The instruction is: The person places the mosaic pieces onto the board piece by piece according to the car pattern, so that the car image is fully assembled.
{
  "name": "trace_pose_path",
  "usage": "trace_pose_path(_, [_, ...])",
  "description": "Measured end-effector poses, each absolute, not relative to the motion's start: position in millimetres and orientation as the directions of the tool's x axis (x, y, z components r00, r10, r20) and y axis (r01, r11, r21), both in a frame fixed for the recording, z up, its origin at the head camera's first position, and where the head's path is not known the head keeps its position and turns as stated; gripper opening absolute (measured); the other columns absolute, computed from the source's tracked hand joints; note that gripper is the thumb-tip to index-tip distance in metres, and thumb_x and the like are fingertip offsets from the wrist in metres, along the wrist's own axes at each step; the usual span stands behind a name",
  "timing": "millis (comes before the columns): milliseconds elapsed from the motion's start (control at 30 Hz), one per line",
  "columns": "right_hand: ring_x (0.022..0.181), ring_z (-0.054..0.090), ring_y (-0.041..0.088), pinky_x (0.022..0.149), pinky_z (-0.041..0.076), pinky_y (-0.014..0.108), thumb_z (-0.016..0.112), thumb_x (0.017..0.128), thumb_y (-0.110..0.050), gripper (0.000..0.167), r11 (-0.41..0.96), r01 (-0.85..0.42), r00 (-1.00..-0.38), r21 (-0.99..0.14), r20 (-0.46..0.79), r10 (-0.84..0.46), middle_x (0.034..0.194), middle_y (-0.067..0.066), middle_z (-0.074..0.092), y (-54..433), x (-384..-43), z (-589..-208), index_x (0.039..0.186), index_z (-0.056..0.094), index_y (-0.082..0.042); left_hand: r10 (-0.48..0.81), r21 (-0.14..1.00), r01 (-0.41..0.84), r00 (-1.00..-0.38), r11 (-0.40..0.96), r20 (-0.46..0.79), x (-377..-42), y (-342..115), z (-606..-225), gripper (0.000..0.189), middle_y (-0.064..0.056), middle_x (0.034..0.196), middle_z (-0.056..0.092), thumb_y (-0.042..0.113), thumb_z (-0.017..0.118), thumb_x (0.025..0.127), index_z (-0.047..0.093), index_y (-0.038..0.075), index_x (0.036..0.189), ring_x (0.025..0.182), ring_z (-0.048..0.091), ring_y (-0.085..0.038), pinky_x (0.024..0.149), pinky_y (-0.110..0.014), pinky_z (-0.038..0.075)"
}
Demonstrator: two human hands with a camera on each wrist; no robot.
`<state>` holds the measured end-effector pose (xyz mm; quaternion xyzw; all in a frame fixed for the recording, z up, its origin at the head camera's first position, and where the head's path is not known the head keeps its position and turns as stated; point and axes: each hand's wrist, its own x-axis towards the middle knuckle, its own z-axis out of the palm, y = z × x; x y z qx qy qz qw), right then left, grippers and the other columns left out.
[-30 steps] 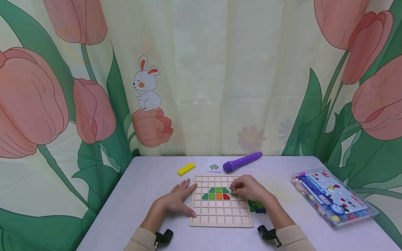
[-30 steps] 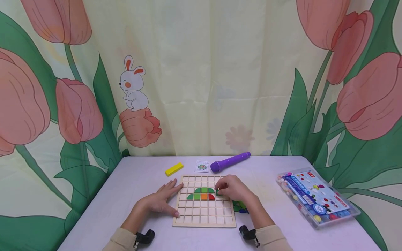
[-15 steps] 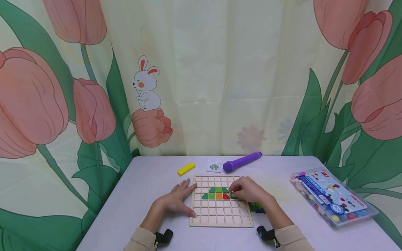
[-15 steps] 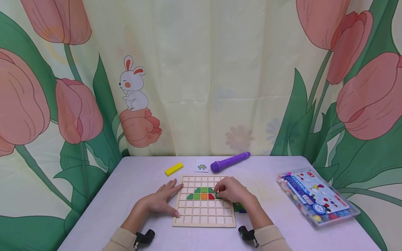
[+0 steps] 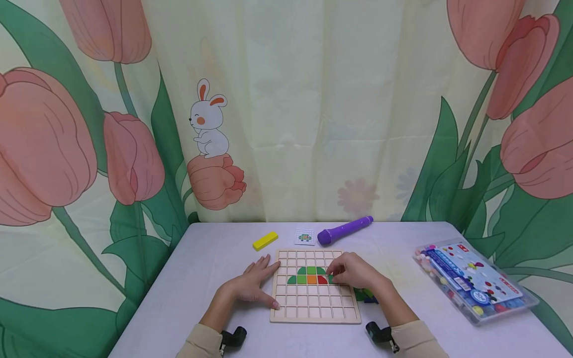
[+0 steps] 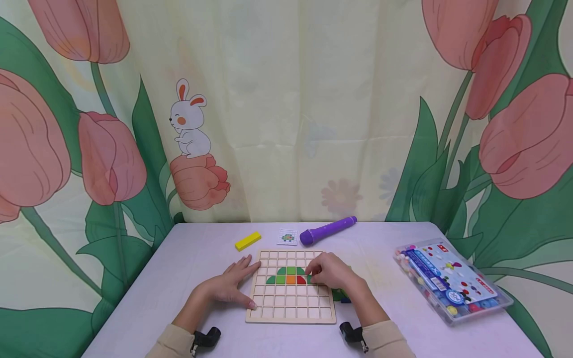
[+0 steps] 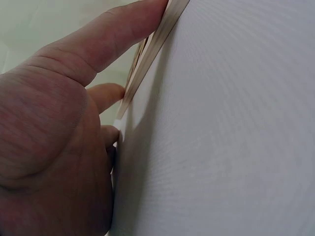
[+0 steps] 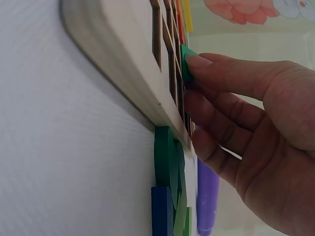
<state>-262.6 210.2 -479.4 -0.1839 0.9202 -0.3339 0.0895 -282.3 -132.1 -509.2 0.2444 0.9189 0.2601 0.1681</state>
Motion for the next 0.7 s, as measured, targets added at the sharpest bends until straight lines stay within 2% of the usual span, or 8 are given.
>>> trace_pose_path(700, [0.080,0.056,0.016,0.065,0.046,0.025,0.083,0.085,-0.005,0.018,0.731,-0.265,-0.919,-0.628,-0.065,-0.389,0.082,-0.005,0.067,208.5,-261.4,-479.5,0.102,0.083,-0.011,0.538,0.558,0.364,-0.823,0.746,-0.183,-283.7,-132.8,-511.6,0.119,-0.012,0.176,0.009,0.065,0.088,0.068,0.031,0.029,0.165,0.164,0.002,-0.032,0.130,-0.061,0.005])
